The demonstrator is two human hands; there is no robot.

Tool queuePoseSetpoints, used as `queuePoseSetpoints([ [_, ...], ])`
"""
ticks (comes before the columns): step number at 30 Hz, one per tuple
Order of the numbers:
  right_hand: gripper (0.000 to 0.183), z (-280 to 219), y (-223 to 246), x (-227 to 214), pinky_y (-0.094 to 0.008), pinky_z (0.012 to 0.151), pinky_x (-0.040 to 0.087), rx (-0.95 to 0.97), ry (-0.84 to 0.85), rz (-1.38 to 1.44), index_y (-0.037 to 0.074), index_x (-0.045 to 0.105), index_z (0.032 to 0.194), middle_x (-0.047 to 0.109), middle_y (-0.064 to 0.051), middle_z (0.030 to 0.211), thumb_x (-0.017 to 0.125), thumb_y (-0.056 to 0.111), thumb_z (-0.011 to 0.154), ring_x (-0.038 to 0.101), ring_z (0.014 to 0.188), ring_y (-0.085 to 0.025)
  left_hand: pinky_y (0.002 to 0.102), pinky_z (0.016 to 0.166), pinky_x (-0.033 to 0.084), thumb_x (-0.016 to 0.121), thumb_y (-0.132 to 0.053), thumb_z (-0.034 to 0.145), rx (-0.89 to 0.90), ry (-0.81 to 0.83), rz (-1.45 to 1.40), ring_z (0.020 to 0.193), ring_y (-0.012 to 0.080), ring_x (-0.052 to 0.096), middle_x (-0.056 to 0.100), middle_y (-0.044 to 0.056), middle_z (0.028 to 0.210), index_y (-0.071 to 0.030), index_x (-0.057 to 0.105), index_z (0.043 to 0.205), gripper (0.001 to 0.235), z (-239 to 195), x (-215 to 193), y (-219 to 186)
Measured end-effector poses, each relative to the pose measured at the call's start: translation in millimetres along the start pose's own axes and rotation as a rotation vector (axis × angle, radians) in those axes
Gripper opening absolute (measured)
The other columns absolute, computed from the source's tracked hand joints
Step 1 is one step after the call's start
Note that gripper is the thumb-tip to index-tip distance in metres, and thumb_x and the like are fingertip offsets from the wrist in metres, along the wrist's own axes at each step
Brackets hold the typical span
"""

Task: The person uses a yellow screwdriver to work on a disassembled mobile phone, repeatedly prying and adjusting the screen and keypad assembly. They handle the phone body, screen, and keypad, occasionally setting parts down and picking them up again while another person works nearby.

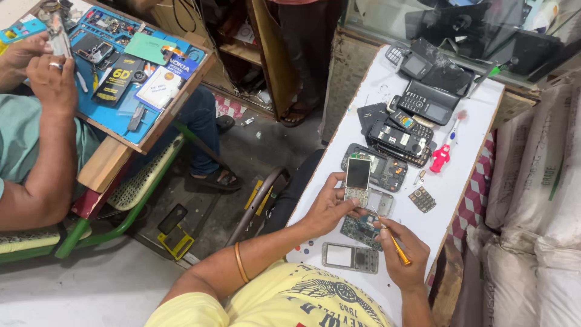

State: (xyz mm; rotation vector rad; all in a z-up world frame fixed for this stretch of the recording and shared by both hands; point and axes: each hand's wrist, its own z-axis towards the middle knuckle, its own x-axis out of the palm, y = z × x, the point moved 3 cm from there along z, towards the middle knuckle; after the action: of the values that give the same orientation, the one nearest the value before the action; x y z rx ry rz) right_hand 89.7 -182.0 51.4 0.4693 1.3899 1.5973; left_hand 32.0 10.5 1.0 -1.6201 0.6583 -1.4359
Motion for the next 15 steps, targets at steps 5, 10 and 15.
queuePoseSetpoints([
  [5, 0.022, -1.1, 2.0, -0.1, -0.024, 0.07, 0.058, 0.03, -0.009, 0.015, -0.006, 0.07, 0.117, 0.077, -0.012, 0.099, 0.064, 0.003, 0.098, 0.07, 0.078, -0.011, 0.035, 0.084, 0.062, 0.058, -0.005, 0.106, 0.023, 0.003, -0.006, 0.097, 0.0225, 0.073, 0.067, 0.017, 0.116, -0.003, 0.03, 0.142, 0.046, -0.2, -4.5, 7.3],
  [10, 0.021, -0.1, 2.9, -0.4, -0.024, 0.07, 0.058, 0.015, -0.003, -0.034, -0.006, 0.071, 0.116, 0.077, -0.011, 0.098, 0.063, 0.003, 0.098, 0.071, 0.077, -0.011, 0.036, 0.082, 0.062, 0.059, -0.006, 0.104, 0.031, -0.036, -0.043, 0.098, 0.0229, 0.073, 0.067, 0.018, 0.114, -0.006, 0.025, 0.143, 0.051, 3.3, -4.5, 8.4],
  [15, 0.021, -2.2, 0.3, -0.4, -0.024, 0.075, 0.058, 0.002, 0.004, 0.055, -0.006, 0.07, 0.119, 0.076, -0.012, 0.103, 0.063, 0.001, 0.1, 0.07, 0.083, -0.011, 0.036, 0.084, 0.063, 0.06, -0.004, 0.103, -0.001, -0.072, -0.01, 0.102, 0.0241, 0.073, 0.069, 0.021, 0.115, -0.005, 0.026, 0.142, 0.052, 4.6, -4.4, 7.4],
])
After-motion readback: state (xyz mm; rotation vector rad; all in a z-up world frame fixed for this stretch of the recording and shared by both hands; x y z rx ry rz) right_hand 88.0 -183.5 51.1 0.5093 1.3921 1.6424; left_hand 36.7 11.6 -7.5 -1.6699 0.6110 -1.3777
